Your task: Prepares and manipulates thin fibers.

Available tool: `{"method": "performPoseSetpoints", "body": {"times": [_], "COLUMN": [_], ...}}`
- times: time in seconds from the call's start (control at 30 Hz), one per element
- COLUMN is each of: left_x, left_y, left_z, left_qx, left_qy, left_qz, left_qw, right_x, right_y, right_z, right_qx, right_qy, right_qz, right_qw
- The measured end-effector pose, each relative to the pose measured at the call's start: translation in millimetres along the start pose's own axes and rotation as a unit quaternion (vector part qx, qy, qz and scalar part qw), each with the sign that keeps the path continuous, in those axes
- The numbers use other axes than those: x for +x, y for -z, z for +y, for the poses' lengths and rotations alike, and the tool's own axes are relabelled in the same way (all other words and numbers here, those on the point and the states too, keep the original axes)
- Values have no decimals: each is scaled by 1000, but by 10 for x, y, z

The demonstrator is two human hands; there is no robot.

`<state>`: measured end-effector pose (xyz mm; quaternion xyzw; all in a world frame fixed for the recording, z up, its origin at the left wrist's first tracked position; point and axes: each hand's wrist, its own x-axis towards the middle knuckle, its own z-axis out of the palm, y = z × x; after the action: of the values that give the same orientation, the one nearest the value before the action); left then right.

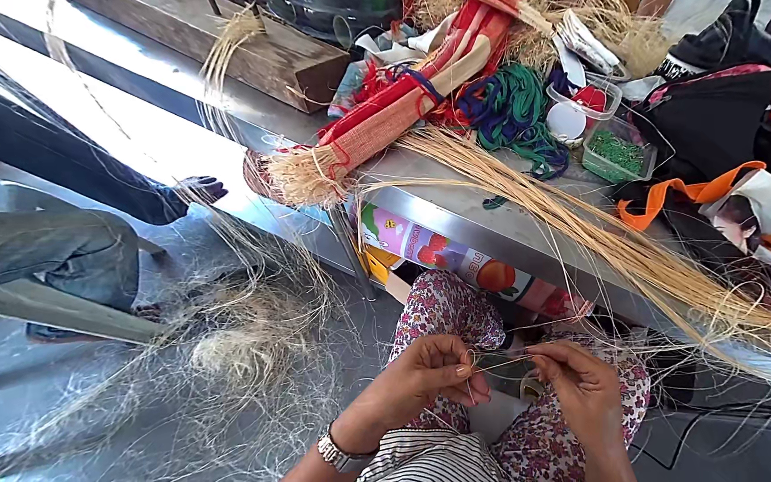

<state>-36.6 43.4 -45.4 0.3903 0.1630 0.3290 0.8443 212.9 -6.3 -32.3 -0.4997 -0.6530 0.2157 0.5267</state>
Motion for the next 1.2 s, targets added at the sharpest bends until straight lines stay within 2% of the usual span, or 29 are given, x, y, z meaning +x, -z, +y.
{"method": "performPoseSetpoints", "body": {"times": [0.1,0.2,0.27,0.33,0.43,0.6,0.8,0.93,1.07,1.2], "left_x": [-12,27,64,89,106,91,99,100,111,134], "left_y": [-9,-19,-8,-6,-42,-74,-108,-192,-222,-198], "left_z": [-30,-97,-160,-224,-255,-238,-280,-319,-391,-422], "left_qx": [13,35,49,88,179,219,246,270,362,494], "left_qy": [-20,-22,-24,-27,-36,-29,-46,-95,-164,-246], "left_qz": [-21,-58,-93,-100,-48,17,40,128,171,151], "left_qw": [999,997,994,991,982,975,967,950,902,820], "right_x": [-76,-167,-202,-227,-258,-259,-246,-267,-276,-224], "right_y": [-96,-316,-431,-490,-480,-309,-317,-334,-297,-236], "right_z": [10,-17,-57,-98,-132,-114,-118,-72,-31,-47], "right_qx": [63,172,223,237,203,169,159,124,110,86], "right_qy": [-4,-116,-203,-247,-226,-194,-201,-160,-113,-141], "right_qz": [54,84,62,15,-51,-103,-50,-36,-67,-111], "right_qw": [997,975,952,939,951,961,965,979,985,980]}}
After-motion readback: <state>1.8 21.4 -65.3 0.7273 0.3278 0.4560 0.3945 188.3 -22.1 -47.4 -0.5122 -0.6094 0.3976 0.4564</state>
